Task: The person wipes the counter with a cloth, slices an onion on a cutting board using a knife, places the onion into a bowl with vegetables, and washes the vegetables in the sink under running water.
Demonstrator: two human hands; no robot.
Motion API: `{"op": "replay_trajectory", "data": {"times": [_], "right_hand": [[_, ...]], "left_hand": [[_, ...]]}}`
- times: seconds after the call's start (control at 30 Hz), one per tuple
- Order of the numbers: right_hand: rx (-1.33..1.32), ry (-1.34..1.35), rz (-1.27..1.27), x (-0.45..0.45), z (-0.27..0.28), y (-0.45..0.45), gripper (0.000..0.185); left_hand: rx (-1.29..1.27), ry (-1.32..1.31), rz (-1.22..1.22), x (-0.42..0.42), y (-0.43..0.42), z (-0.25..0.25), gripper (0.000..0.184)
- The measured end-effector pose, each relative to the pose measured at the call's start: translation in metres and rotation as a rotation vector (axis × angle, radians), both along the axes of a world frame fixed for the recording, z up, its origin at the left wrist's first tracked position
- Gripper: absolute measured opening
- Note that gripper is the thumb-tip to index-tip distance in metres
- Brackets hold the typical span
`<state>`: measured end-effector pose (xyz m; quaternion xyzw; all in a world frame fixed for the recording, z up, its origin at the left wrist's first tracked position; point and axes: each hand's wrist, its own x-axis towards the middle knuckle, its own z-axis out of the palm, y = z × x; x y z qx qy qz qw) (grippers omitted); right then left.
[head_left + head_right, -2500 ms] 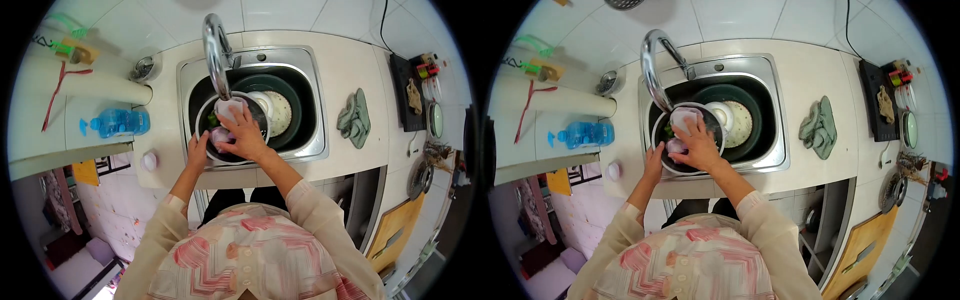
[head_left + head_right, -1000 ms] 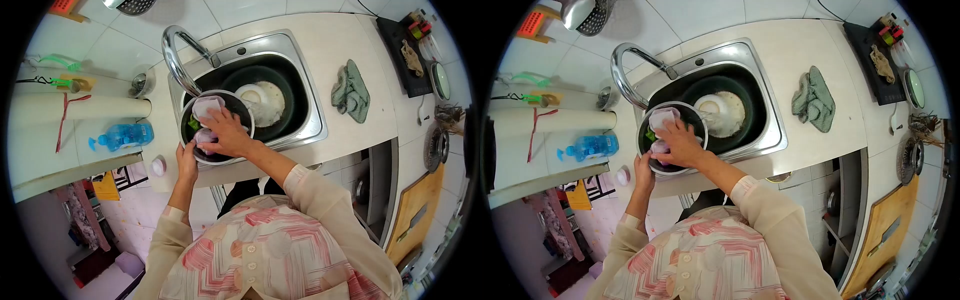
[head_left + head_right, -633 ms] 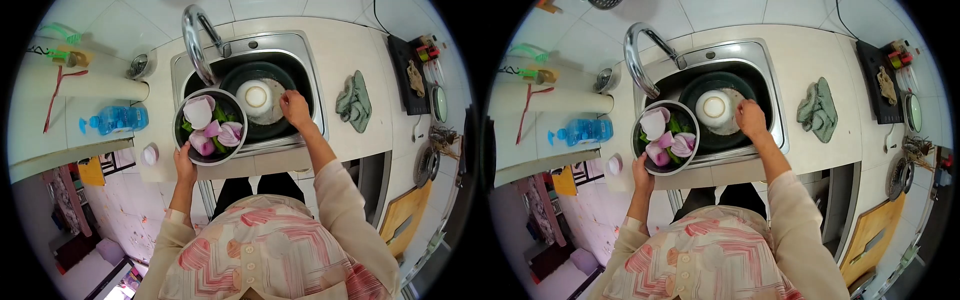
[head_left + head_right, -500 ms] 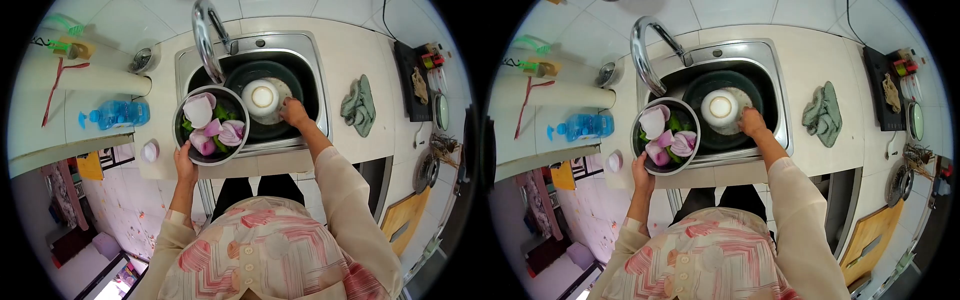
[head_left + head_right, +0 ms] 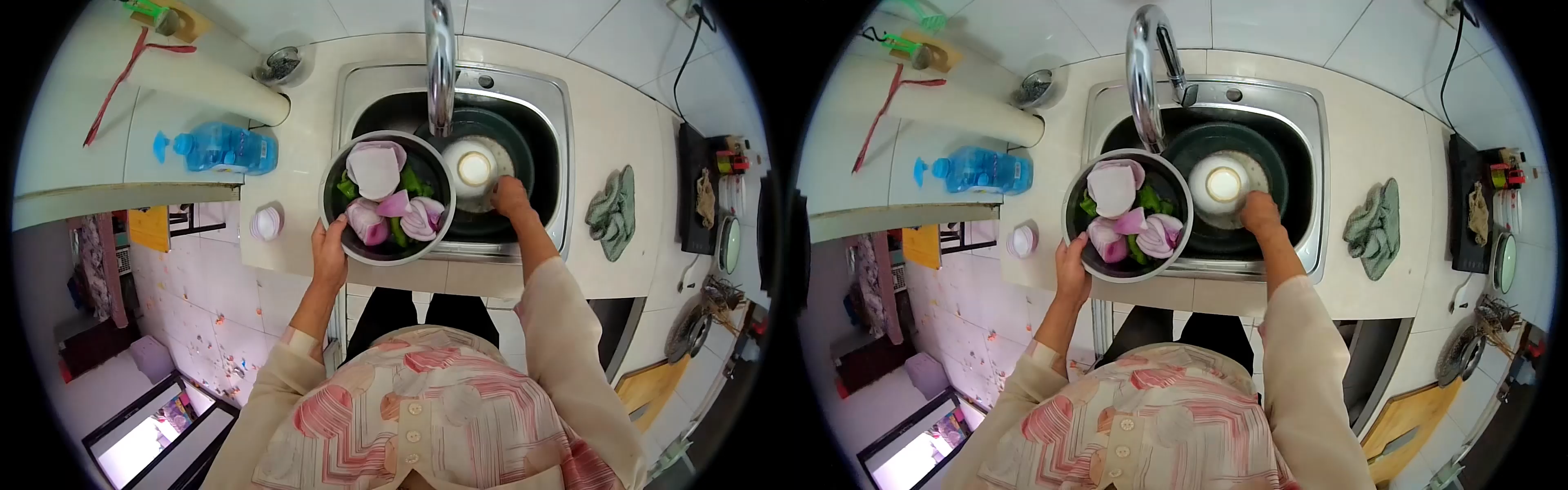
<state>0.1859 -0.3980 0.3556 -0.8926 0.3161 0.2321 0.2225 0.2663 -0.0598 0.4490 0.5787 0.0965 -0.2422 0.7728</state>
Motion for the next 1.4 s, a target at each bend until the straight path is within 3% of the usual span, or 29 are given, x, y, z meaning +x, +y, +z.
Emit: {"op": "replay_trajectory", "data": {"times": [0.07,0.13,0.17,0.23,0.3,0.37,0.43,0.5,0.57,0.6,0.7,0.8,1.07,1.23,1.4], "right_hand": [[0.003,-0.064,0.062,-0.005,0.041,-0.002,0.025],[0.137,-0.496,-0.088,-0.007,0.089,0.007,0.024],[0.129,-0.492,-0.085,-0.005,0.108,0.015,0.024],[0.426,-0.735,-0.161,0.002,0.137,0.034,0.021],[0.556,-0.774,-0.105,0.01,0.151,0.05,0.019],[0.54,-0.765,-0.056,0.013,0.158,0.053,0.019],[0.4,-0.931,0.002,0.014,0.149,0.049,0.019],[0.422,-0.835,-0.063,0.011,0.149,0.045,0.022],[0.36,-1.09,0.073,0.013,0.15,0.056,0.032],[0.36,-1.091,0.066,0.014,0.15,0.064,0.032],[0.336,-0.995,0.417,0.019,0.146,0.087,0.069],[0.222,-0.892,0.468,0.019,0.129,0.103,0.077],[0.43,-1.059,0.205,0.015,0.098,0.129,0.077],[0.407,-1.108,0.189,0.015,0.097,0.129,0.076],[0.276,-0.939,0.281,0.008,0.117,0.118,0.075]], "left_hand": [[0.04,-0.045,-0.016,0.001,-0.001,-0.001,0.028],[0.068,-0.064,-0.037,0.002,-0.005,0.003,0.029],[0.061,-0.061,-0.035,0.002,-0.007,0.003,0.029],[0.094,-0.094,-0.096,0.004,-0.01,0.004,0.029],[0.083,-0.078,-0.112,0.005,-0.012,0.0,0.029],[0.074,-0.063,-0.129,0.005,-0.014,-0.002,0.029],[0.083,-0.056,-0.152,0.005,-0.017,0.0,0.028],[0.082,-0.05,-0.157,0.004,-0.018,0.001,0.028],[0.085,-0.044,-0.167,0.003,-0.019,0.003,0.027],[0.078,-0.03,-0.174,0.003,-0.02,0.006,0.027],[0.094,-0.044,-0.2,-0.001,-0.031,0.017,0.027],[0.2,-0.098,-0.252,0.002,-0.034,0.032,0.027],[0.515,-0.23,-0.406,0.016,-0.039,0.08,0.031],[0.493,-0.202,-0.381,0.014,-0.038,0.073,0.032],[0.368,-0.126,-0.289,0.007,-0.03,0.047,0.031]]}}
